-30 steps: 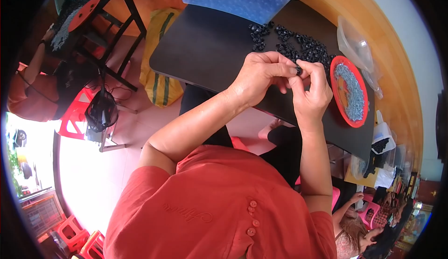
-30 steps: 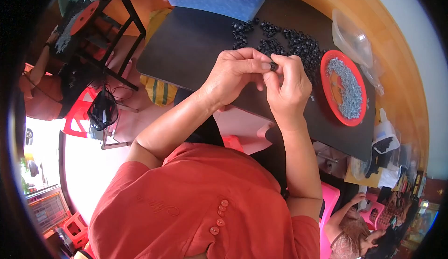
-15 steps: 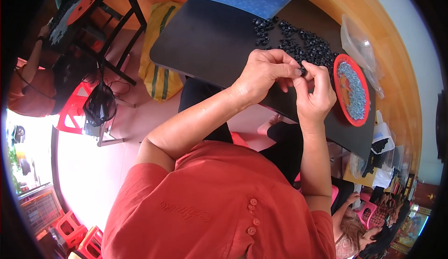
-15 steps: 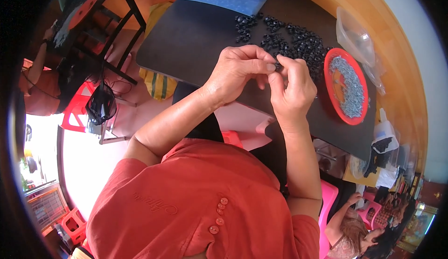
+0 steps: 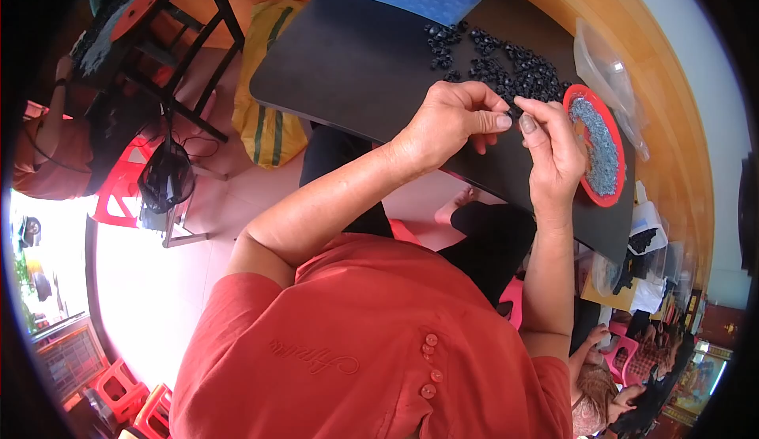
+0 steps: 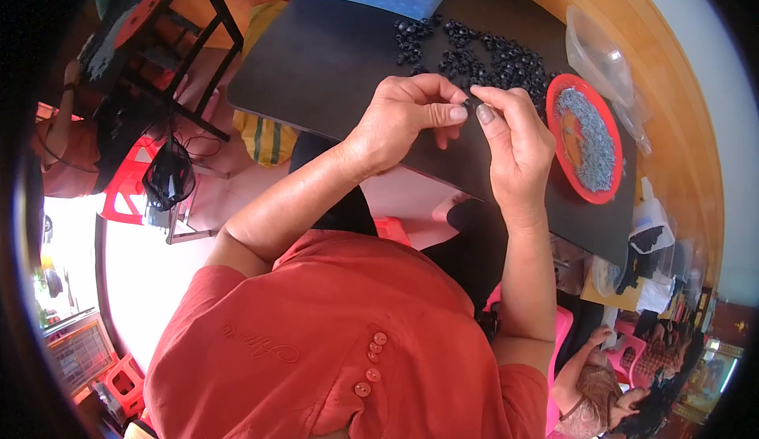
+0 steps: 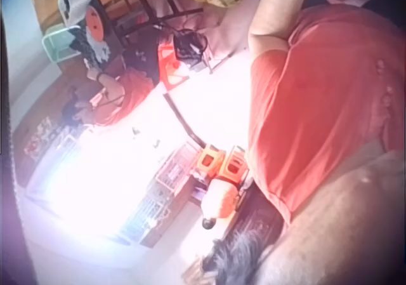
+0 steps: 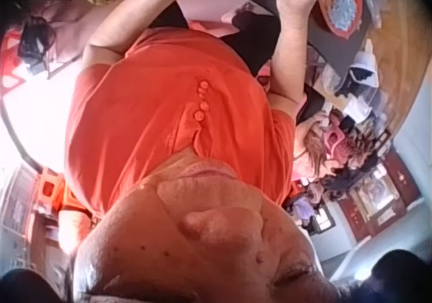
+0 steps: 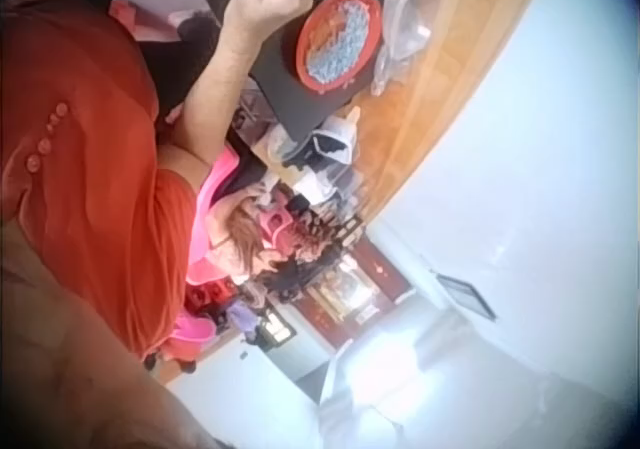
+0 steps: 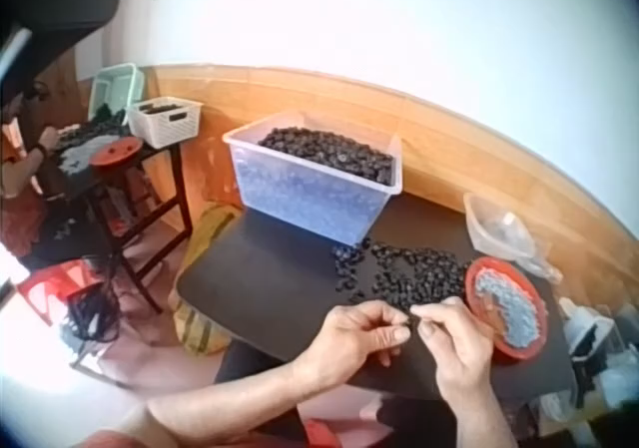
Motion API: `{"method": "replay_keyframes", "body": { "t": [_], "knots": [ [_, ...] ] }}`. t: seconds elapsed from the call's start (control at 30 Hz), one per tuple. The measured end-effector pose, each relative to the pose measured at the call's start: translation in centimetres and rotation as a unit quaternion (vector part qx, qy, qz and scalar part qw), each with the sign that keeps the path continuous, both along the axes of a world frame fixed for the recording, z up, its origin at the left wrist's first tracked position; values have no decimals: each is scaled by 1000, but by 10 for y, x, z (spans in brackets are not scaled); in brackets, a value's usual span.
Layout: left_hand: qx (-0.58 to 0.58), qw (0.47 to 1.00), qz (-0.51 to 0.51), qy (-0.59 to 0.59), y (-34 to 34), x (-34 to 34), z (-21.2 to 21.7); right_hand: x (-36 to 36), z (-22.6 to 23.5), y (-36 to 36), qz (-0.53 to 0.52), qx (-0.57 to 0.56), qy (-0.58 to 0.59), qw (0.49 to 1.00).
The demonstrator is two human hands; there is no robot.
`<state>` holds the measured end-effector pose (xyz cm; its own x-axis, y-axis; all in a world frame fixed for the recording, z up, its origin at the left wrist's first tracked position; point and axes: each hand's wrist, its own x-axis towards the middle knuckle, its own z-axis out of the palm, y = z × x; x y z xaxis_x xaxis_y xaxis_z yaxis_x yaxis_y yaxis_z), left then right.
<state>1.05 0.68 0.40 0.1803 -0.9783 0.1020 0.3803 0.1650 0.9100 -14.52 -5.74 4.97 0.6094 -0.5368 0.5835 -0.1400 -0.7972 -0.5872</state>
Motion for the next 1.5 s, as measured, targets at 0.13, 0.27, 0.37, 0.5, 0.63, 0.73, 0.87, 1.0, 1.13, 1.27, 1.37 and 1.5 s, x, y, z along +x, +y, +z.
{"method": "replay_keyframes", "body": {
  "t": [0.13, 0.27, 0.37, 0.5, 0.63, 0.73, 0.87, 1.0, 1.13, 1.27, 1.37, 1.5],
  "knots": [
    [-12, 999, -6, -36, -1, -2, -2, -5, 7, -8, 45, -52, 40, 997],
    [-18, 998, -7, -58, -2, -2, -3, -8, 15, -10, 68, -50, 87, 993],
    [-14, 997, -18, -70, 0, -1, -3, -9, 14, -12, 84, -54, 100, 990],
    [-3, 994, -6, -105, 2, -3, -4, -12, 8, -15, 91, -34, 109, 989],
    [-36, 990, 32, -129, 3, -9, -4, -14, -4, -19, 94, -6, 78, 992],
    [-75, 972, 87, -204, 3, -11, -7, -12, -10, -16, 71, 34, 50, 996],
    [-155, 917, 175, -324, 4, -13, -11, -7, -14, -9, 24, 88, 32, 995],
    [-104, 947, 158, -259, 3, -12, -7, -2, -21, -7, -2, 150, -13, 989],
    [1, 993, 48, -111, 1, -6, -1, -2, -21, -11, 7, 170, -40, 985],
    [2, 997, 22, -75, 3, -3, -2, -5, -15, -14, 41, 76, 19, 996],
    [7, 998, 2, -66, 4, -3, -4, -8, -13, -15, 64, 23, 39, 997],
    [10, 998, 3, -70, 4, -3, -4, -5, -17, -13, 53, 0, 44, 998]
  ]
}}
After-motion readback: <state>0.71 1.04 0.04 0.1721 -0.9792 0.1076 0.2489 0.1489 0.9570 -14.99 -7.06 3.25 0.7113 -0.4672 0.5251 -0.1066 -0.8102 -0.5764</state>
